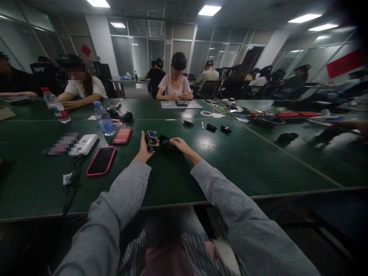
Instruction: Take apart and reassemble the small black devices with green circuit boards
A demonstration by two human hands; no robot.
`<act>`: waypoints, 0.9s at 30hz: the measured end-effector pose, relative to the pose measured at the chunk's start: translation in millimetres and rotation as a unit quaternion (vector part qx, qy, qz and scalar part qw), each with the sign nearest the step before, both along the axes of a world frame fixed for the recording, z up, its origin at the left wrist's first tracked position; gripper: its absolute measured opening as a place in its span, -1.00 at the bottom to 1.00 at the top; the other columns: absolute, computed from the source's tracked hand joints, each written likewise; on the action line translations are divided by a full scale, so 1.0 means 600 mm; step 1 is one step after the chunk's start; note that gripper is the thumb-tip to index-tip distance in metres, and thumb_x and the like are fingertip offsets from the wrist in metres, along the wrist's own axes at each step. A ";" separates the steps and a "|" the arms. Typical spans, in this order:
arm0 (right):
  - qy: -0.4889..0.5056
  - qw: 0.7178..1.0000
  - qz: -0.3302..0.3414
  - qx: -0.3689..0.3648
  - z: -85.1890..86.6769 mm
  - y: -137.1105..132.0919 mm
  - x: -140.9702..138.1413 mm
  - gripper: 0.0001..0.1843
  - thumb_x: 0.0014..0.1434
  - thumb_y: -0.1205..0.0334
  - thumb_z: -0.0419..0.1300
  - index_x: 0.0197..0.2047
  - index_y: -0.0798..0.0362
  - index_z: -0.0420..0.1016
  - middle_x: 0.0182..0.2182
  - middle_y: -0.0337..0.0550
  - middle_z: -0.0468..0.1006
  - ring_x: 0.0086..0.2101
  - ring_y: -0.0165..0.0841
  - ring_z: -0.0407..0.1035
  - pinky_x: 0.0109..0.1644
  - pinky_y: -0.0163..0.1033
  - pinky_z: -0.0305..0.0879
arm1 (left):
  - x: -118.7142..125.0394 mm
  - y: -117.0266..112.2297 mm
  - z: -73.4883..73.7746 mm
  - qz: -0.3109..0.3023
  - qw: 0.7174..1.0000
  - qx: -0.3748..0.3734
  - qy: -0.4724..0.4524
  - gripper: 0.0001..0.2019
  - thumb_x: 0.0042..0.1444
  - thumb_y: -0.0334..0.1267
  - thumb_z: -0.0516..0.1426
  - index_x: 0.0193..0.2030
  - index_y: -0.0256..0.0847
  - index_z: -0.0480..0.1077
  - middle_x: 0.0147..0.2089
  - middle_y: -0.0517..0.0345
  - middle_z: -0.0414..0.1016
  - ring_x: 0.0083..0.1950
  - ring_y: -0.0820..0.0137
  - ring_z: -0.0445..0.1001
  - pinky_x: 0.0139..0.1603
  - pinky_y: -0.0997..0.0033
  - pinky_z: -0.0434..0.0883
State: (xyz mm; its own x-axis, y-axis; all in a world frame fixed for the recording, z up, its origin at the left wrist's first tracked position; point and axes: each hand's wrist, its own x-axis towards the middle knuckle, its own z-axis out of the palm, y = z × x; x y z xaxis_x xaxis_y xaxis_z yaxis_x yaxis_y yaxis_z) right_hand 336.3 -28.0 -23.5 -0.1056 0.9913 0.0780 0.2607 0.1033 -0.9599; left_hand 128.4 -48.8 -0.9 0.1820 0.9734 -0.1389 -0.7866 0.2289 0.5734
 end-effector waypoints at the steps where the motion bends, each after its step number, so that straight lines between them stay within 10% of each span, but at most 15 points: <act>1: -0.022 1.000 0.008 0.010 0.000 0.001 0.002 -0.61 0.20 -0.02 0.22 -0.09 0.13 0.57 -0.20 -0.11 0.59 -0.21 -0.37 0.43 -0.08 -0.28 0.32 | 0.000 -0.002 0.002 -0.008 1.000 0.003 -0.003 -0.37 0.25 0.27 -0.03 0.05 -0.29 0.45 -0.47 0.10 0.50 -0.48 0.40 0.50 -0.43 0.42 0.47; 17: -0.228 0.969 0.026 0.087 0.014 0.015 0.046 -0.72 0.21 0.06 0.20 -0.30 0.04 0.67 -0.36 -0.17 0.60 -0.35 -0.35 0.42 -0.15 -0.23 0.30 | -0.010 -0.004 0.013 -0.064 0.995 0.041 -0.061 -0.40 0.26 0.26 -0.03 -0.01 -0.29 0.44 -0.43 0.11 0.45 -0.46 0.43 0.45 -0.41 0.43 0.44; 27: -0.201 0.924 -0.138 0.294 0.044 -0.014 0.021 -0.70 0.28 0.12 0.09 -0.08 0.09 0.56 -0.19 -0.03 0.52 -0.21 -0.29 0.37 0.01 -0.13 0.33 | -0.019 0.013 0.011 0.078 0.994 -0.055 -0.050 -0.45 0.20 0.30 0.02 -0.17 -0.22 0.43 -0.44 0.10 0.51 -0.43 0.36 0.54 -0.44 0.42 0.45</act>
State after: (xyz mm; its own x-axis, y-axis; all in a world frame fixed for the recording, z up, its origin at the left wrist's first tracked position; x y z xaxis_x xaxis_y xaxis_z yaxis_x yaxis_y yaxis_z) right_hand 348.8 -36.4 3.0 0.0068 0.7839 0.6209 0.6785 0.4525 -0.5787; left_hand 116.9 -41.1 5.6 0.0483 0.9706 -0.2357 -0.8695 0.1570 0.4682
